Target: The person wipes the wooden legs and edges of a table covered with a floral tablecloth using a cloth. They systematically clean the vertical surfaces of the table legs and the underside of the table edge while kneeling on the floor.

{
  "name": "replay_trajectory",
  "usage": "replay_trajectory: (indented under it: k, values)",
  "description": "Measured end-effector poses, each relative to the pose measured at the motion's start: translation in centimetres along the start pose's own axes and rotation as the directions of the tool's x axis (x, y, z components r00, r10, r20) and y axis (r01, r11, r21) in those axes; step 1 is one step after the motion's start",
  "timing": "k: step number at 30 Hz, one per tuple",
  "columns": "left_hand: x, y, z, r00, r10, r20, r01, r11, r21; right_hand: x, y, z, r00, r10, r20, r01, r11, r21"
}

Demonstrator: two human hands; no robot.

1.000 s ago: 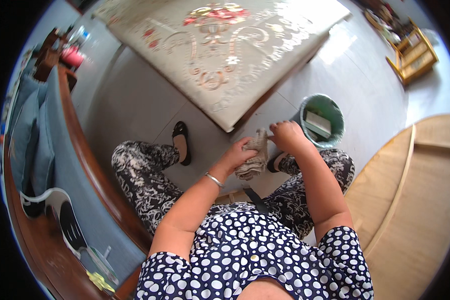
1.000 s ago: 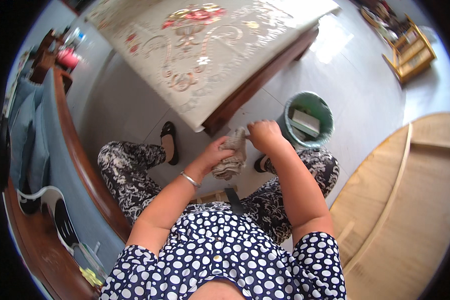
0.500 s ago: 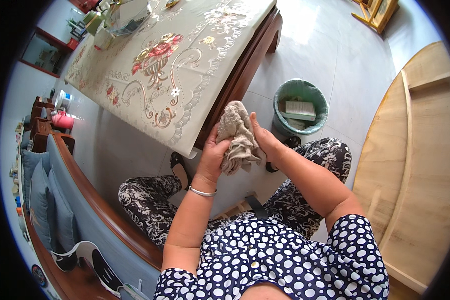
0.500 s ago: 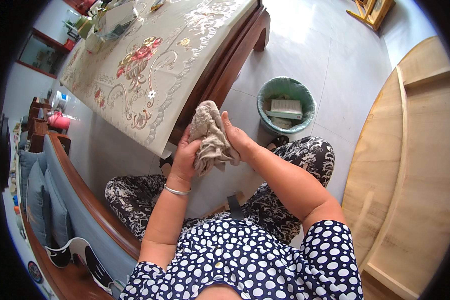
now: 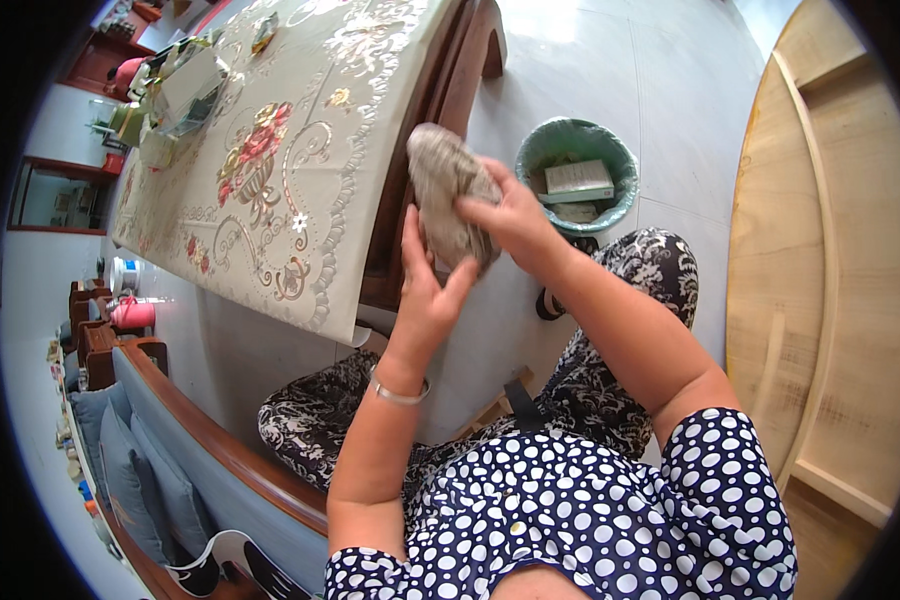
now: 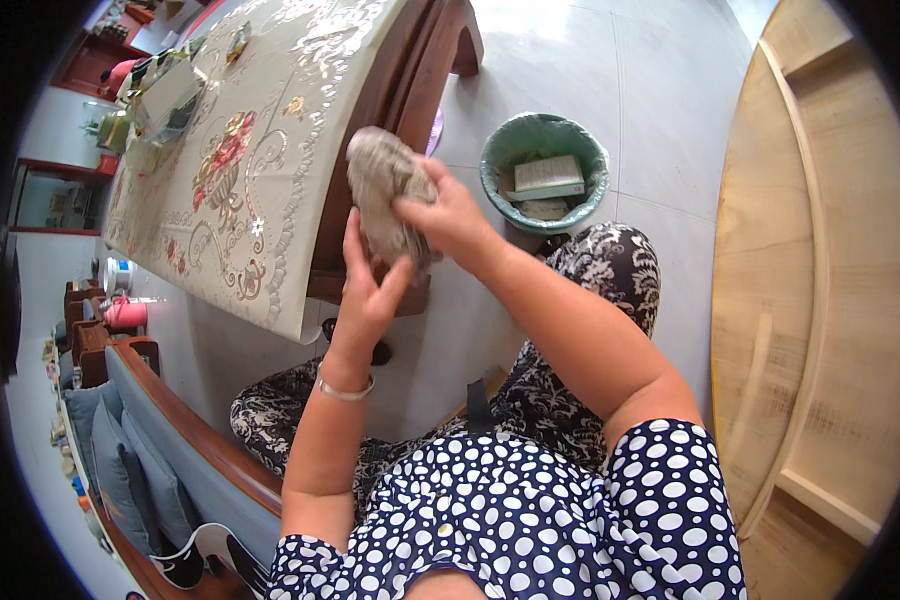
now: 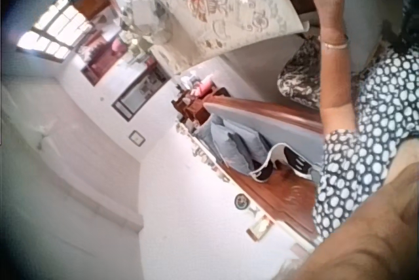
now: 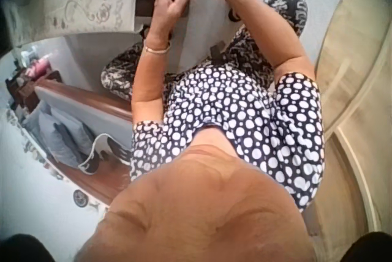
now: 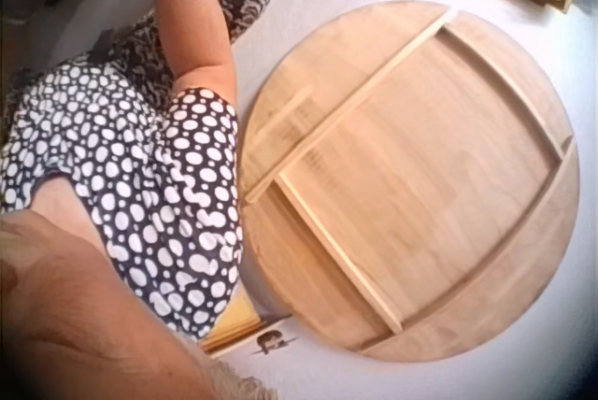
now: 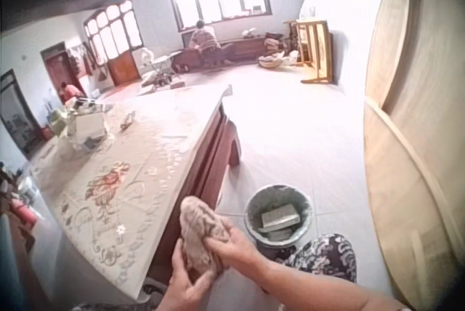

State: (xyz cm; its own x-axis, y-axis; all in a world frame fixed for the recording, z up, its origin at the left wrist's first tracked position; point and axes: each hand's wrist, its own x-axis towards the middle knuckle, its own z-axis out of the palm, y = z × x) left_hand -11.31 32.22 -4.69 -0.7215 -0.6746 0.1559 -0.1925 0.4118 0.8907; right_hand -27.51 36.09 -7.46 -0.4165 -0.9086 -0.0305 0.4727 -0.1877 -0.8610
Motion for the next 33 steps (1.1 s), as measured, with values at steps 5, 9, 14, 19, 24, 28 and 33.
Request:
replay_trajectory:
  k: [5, 9, 14, 19, 24, 28, 33]
  values:
    - [-5.7, 3.7, -5.9, 0.886, 0.400, 0.235, -0.463, 0.744, 0.481, 5.0, 2.2, -3.2, 0.931, -0.130, -0.341, 0.101, 0.990, -0.102]
    - [-5.6, 2.6, -11.4, 0.820, 0.569, 0.066, -0.371, 0.439, 0.819, 8.8, 5.8, -3.9, 0.849, -0.075, -0.523, 0.051, 0.997, -0.060]
    - [0.6, -1.3, -14.9, 0.835, 0.397, -0.381, 0.033, 0.655, 0.755, 12.8, 11.6, -4.7, 0.718, -0.073, -0.692, -0.002, 0.994, -0.108]
    - [1.5, -2.3, -14.5, 0.849, 0.269, -0.455, 0.060, 0.806, 0.589, 16.3, 12.2, -6.6, 0.639, -0.243, -0.730, 0.086, 0.966, -0.245]
    - [1.1, -1.5, -13.9, 0.841, 0.240, -0.485, 0.069, 0.842, 0.536, 17.2, 10.9, -5.8, 0.758, -0.148, -0.635, -0.105, 0.933, -0.344]
    - [1.5, -1.3, -13.2, 0.823, 0.240, -0.514, 0.054, 0.869, 0.493, 16.7, 13.5, -5.3, 0.810, -0.180, -0.557, -0.174, 0.834, -0.523]
    - [1.3, -1.6, -13.4, 0.810, 0.232, -0.538, 0.051, 0.887, 0.459, 13.7, 13.1, -3.8, 0.893, -0.107, -0.436, -0.204, 0.769, -0.606]
